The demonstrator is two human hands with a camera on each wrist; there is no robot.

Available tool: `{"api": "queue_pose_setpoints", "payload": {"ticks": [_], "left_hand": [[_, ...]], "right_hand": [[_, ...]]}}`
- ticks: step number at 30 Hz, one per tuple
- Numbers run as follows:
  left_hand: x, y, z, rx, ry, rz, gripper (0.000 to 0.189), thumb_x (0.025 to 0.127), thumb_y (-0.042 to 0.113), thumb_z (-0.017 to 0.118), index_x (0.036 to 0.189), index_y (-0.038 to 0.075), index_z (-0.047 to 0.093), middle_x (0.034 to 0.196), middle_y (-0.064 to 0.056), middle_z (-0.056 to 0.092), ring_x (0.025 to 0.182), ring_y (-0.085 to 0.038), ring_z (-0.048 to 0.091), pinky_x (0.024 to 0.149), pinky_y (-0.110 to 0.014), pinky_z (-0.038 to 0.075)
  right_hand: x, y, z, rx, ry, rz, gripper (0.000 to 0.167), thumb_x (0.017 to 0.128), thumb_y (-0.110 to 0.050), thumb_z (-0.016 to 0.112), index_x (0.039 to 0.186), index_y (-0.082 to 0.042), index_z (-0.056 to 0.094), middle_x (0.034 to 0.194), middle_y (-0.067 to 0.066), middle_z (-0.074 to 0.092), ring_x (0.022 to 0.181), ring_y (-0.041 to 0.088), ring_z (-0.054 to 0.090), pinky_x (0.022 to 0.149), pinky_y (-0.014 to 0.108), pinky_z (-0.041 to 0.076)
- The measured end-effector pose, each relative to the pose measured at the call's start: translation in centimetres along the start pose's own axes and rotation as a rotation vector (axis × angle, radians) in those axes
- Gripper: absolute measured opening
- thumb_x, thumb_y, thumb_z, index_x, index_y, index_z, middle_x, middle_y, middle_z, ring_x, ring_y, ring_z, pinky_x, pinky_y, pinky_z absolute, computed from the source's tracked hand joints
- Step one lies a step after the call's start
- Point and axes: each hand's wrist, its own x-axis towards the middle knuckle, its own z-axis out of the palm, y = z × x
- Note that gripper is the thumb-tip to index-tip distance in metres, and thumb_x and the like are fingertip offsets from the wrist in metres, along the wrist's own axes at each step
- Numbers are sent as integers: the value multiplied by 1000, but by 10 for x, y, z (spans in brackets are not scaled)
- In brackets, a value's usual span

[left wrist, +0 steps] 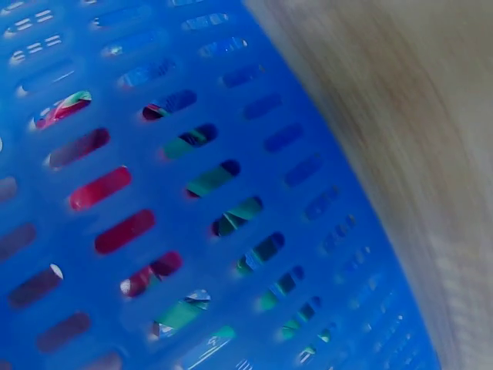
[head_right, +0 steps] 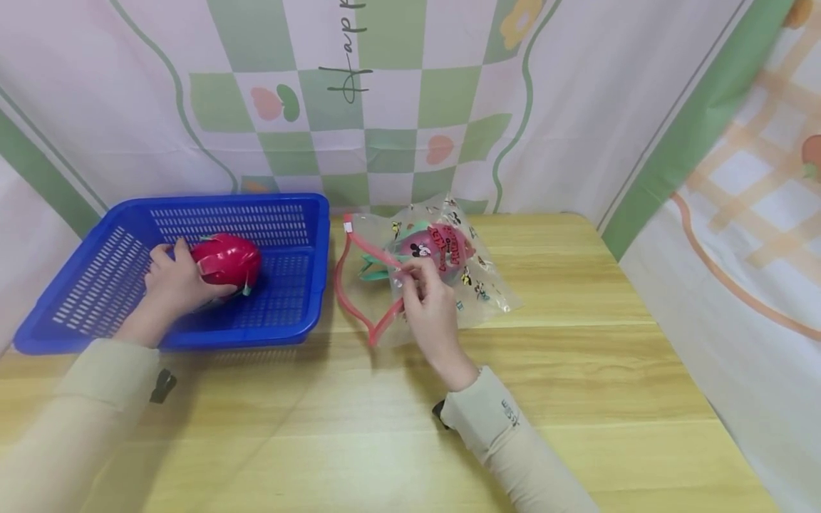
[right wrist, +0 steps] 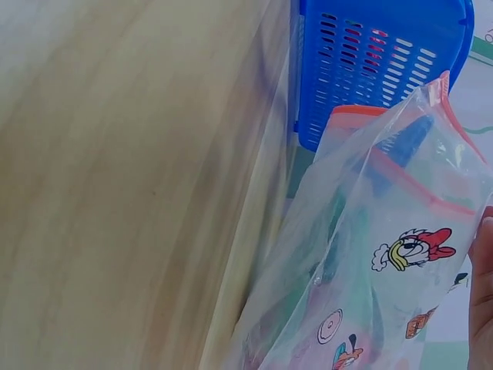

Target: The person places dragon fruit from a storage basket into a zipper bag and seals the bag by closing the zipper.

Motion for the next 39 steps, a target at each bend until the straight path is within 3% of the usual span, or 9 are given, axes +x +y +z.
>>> {"api": "queue_pose_setpoints", "payload": {"ticks": [6,10,15,20,24,29,35,39], "left_hand": [[0,0,-2,-21,-51,-19,100,78,29,76,144,-15,14,146,-43,-1,129,-63,16,106,-69,20],[0,-1,-1,-63,-104,-51,103,79,28,75,148,-6,6,147,-43,-5,132,-63,7,108,-71,14],[2,-4,-1,-56,-176,-28,111,78,24,76,150,2,-6,140,-47,14,127,-65,20,103,-73,24],[2,-6,-2,-12,-182,-17,114,77,22,76,150,1,-10,138,-47,21,120,-67,29,99,-73,29],[1,-5,-2,-8,-154,-19,112,77,24,76,150,-1,-6,137,-47,23,119,-66,30,98,-73,30],[-1,0,-1,-83,-128,-54,107,76,30,77,146,-5,3,137,-43,22,121,-63,31,100,-71,32],[-3,3,0,-133,-142,-26,107,78,33,75,145,-5,1,135,-42,15,117,-63,39,96,-69,39],[-1,1,3,-148,-158,-23,106,79,33,74,145,-5,0,137,-42,12,118,-63,37,97,-68,39]], "right_hand": [[1,-3,-2,-46,15,7,20,92,4,47,99,1,66,66,17,63,43,2,48,39,19,42],[2,-3,-1,-70,23,-25,23,93,3,49,100,0,71,59,14,60,43,-1,49,39,17,40],[2,-2,0,-44,1,-45,23,90,6,53,110,3,65,74,20,66,47,3,54,41,15,42],[1,-4,1,-59,-37,-10,30,89,4,57,119,4,59,95,21,63,55,-3,54,47,14,46],[1,-4,2,-73,-41,6,32,89,3,58,121,3,57,96,20,62,55,-5,51,48,14,46],[1,-4,2,-74,-41,0,33,89,4,58,122,3,56,96,19,62,54,-4,50,47,14,45],[0,-5,3,-75,-47,8,34,89,4,58,123,3,56,96,19,61,54,-4,49,47,14,45],[1,-4,3,-79,-50,7,34,89,3,57,123,2,56,95,18,61,54,-3,49,48,14,44]]}}
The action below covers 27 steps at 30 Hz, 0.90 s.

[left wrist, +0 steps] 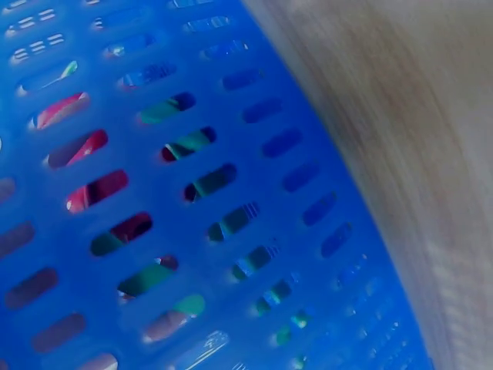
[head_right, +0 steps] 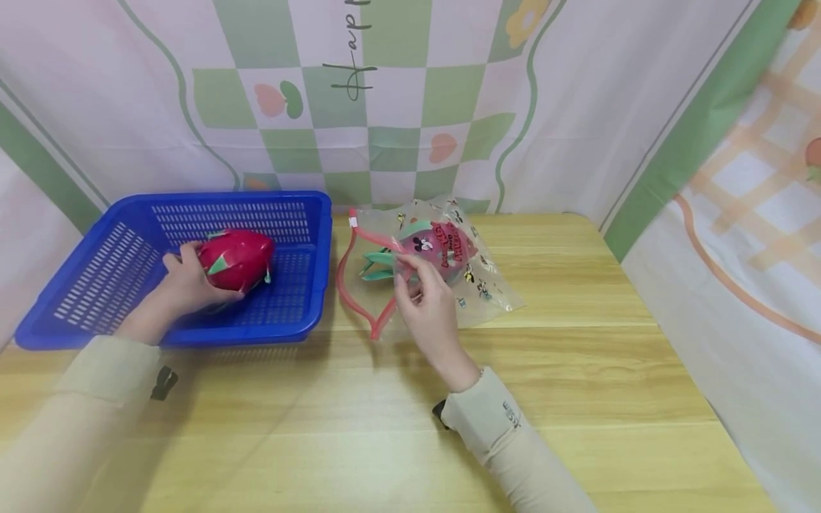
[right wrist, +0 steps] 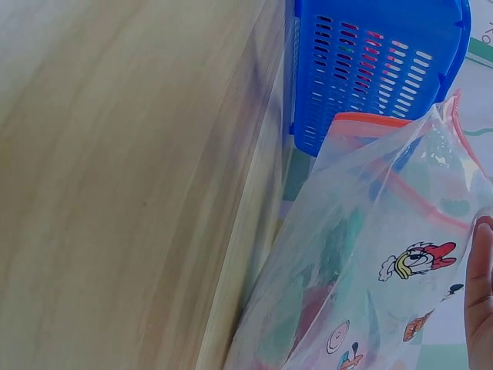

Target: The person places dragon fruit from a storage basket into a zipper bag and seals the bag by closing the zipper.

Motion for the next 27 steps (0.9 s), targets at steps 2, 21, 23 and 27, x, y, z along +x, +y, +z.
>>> {"api": "queue_pose_setpoints", "payload": {"ticks": [2,21,23,27], "left_hand": [[1,-1,1,-6,-7,-2,106,80,32,73,145,-5,-1,139,-41,9,120,-64,35,98,-68,38],[5,-1,3,51,-50,-14,111,78,28,75,146,-4,-6,136,-45,17,124,-63,30,99,-69,36],[5,-1,3,57,-51,-1,112,78,29,76,146,-4,-6,135,-46,19,123,-64,31,99,-69,36],[6,-2,3,70,-56,22,112,78,29,76,145,-5,-6,135,-47,23,122,-63,33,98,-69,37]], "right_hand": [[0,1,0,-4,0,-7,35,89,3,57,124,2,55,97,18,62,54,-3,48,47,14,44],[-2,3,1,3,-8,29,36,92,1,55,128,-1,51,85,15,57,51,-2,46,44,15,40],[-2,3,2,0,-12,29,36,91,1,55,128,0,51,84,15,57,51,-2,46,44,15,39],[-2,2,2,-6,-15,25,36,91,2,55,127,0,51,82,15,56,50,-2,44,43,16,38]]}}
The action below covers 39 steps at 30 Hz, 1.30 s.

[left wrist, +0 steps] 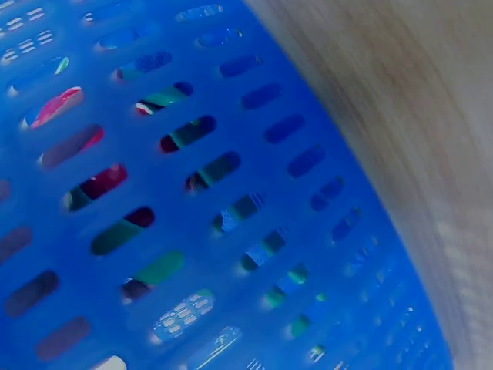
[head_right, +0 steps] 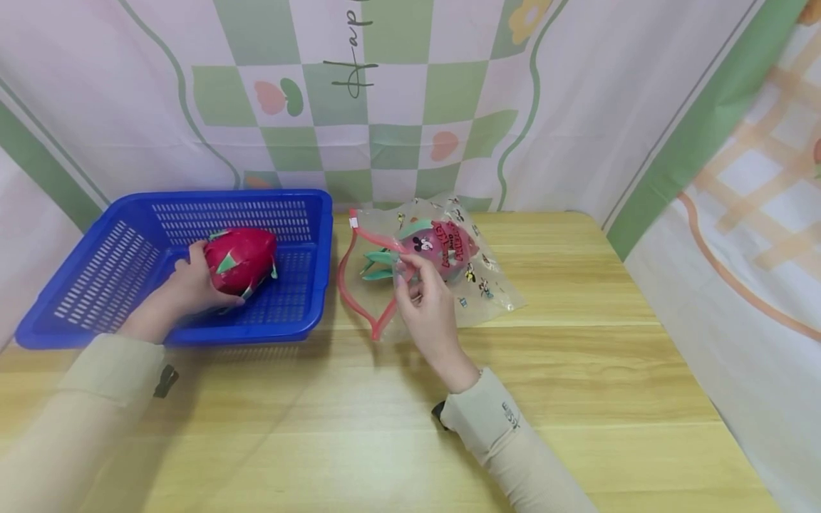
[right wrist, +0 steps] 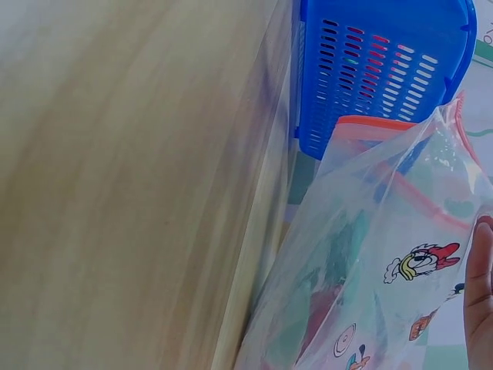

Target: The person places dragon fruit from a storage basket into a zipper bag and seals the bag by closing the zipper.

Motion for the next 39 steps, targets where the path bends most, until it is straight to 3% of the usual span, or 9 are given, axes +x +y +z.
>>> {"api": "queue_pose_setpoints", "payload": {"ticks": [10,14,21,30,39], "left_hand": [[-1,0,0,-4,-27,20,112,77,26,76,143,-8,-7,132,-49,26,120,-63,36,98,-67,38],[-3,3,1,13,-9,14,109,77,33,76,141,-11,0,131,-46,31,117,-60,41,97,-65,41],[-5,3,0,123,52,8,103,75,48,74,137,-12,16,126,-44,42,112,-57,40,93,-64,41],[-5,5,-1,-3,-73,-59,106,81,42,67,142,-9,-4,133,-46,22,120,-63,36,98,-67,39],[-6,11,-2,51,3,-38,101,80,49,64,137,-19,17,130,-43,30,113,-57,42,92,-65,43]], "right_hand": [[0,2,1,-4,4,-26,35,90,3,54,126,1,52,77,14,55,47,-2,42,40,15,36],[0,3,1,-4,2,-27,36,91,3,55,126,2,51,77,13,55,48,-2,42,41,16,37],[0,1,0,2,-9,-29,40,88,3,58,127,3,50,85,15,57,54,-4,48,48,14,44],[-1,0,1,-3,-23,-55,47,85,4,61,130,6,47,109,20,57,62,-4,51,54,12,47],[-1,0,1,-15,-29,-39,46,87,4,60,131,5,46,110,19,56,61,-2,50,54,13,47]]}}
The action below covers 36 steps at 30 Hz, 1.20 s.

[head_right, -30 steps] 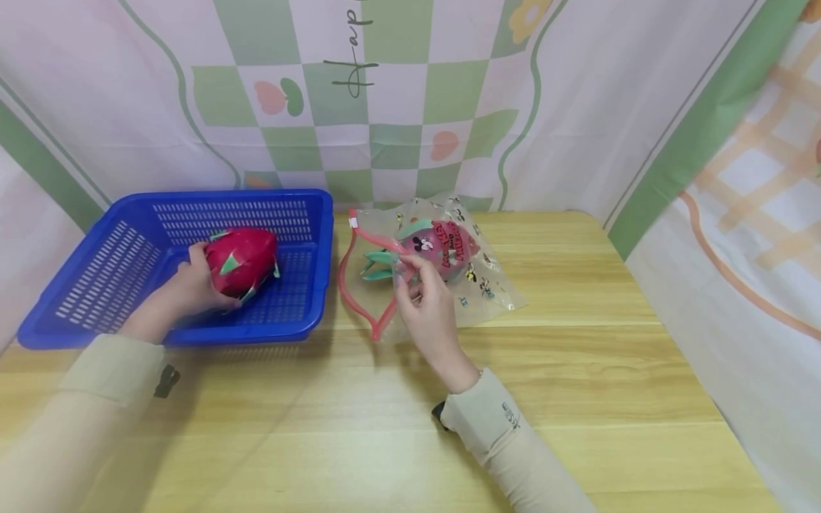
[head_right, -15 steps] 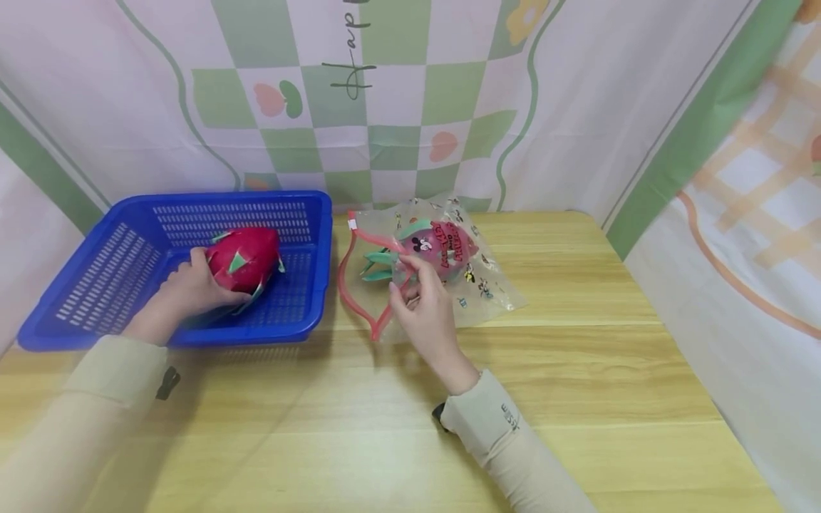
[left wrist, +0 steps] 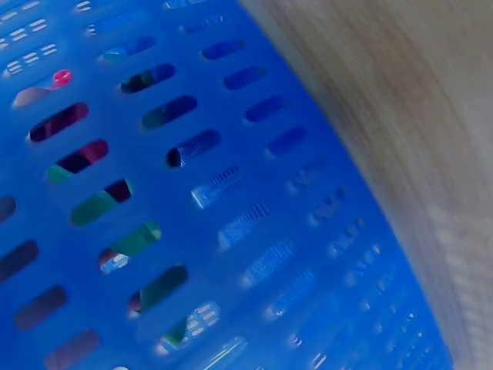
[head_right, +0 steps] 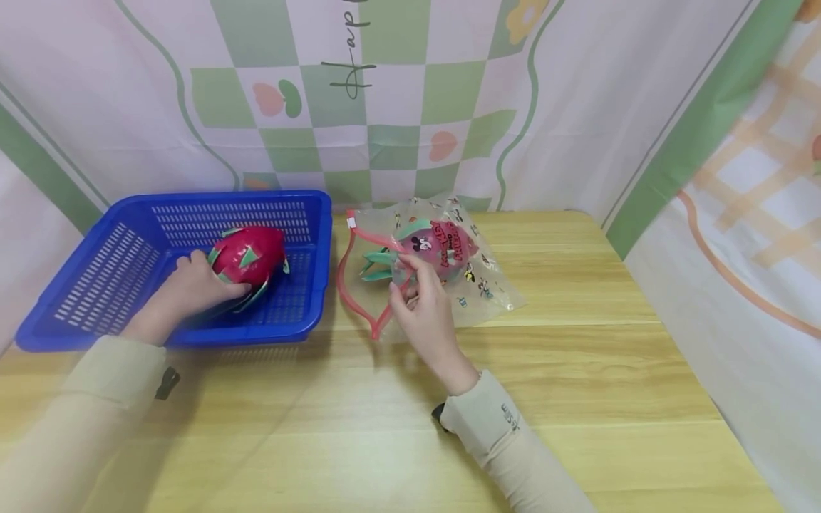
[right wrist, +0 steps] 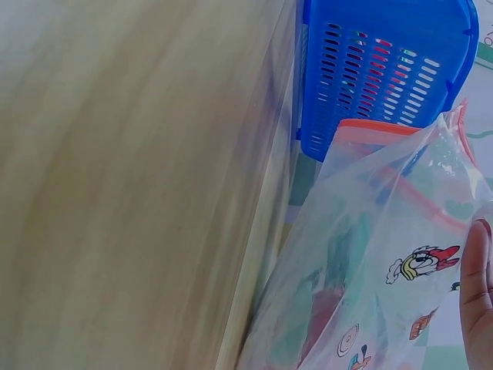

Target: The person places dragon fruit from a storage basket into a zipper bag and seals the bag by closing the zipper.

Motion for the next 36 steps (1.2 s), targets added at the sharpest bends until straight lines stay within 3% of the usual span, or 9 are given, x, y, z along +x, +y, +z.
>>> {"api": "queue_pose_setpoints", "payload": {"ticks": [7,15,25,29,36], "left_hand": [[2,-2,-2,-3,-19,-5,110,83,62,55,143,-15,6,136,-45,22,119,-61,36,94,-67,41],[0,-1,-5,32,-23,-11,111,83,70,48,146,-12,8,131,-40,44,112,-55,50,91,-63,46],[-4,1,-6,33,88,-15,102,84,63,52,146,-10,17,128,-38,49,109,-55,53,86,-64,47],[-4,-1,-6,44,110,5,99,82,62,56,144,-9,23,124,-39,51,105,-54,56,81,-62,50],[-7,-2,-7,70,199,51,90,82,57,61,137,-9,35,116,-39,56,97,-51,60,77,-59,53]], "right_hand": [[0,-1,-1,-5,8,-4,46,86,4,60,130,5,47,100,18,55,62,-2,50,54,13,47],[0,0,-1,-5,10,-16,45,86,4,60,129,6,47,99,19,56,60,-2,50,52,14,47],[0,0,-1,-19,18,-23,46,85,4,60,129,6,47,102,20,57,61,-3,50,53,14,47],[-1,0,-1,-24,17,-11,45,86,4,60,129,4,48,110,22,58,61,-3,50,54,13,47],[-2,0,-1,-38,18,-20,43,87,3,59,129,4,48,110,21,58,60,-4,49,54,14,46]]}}
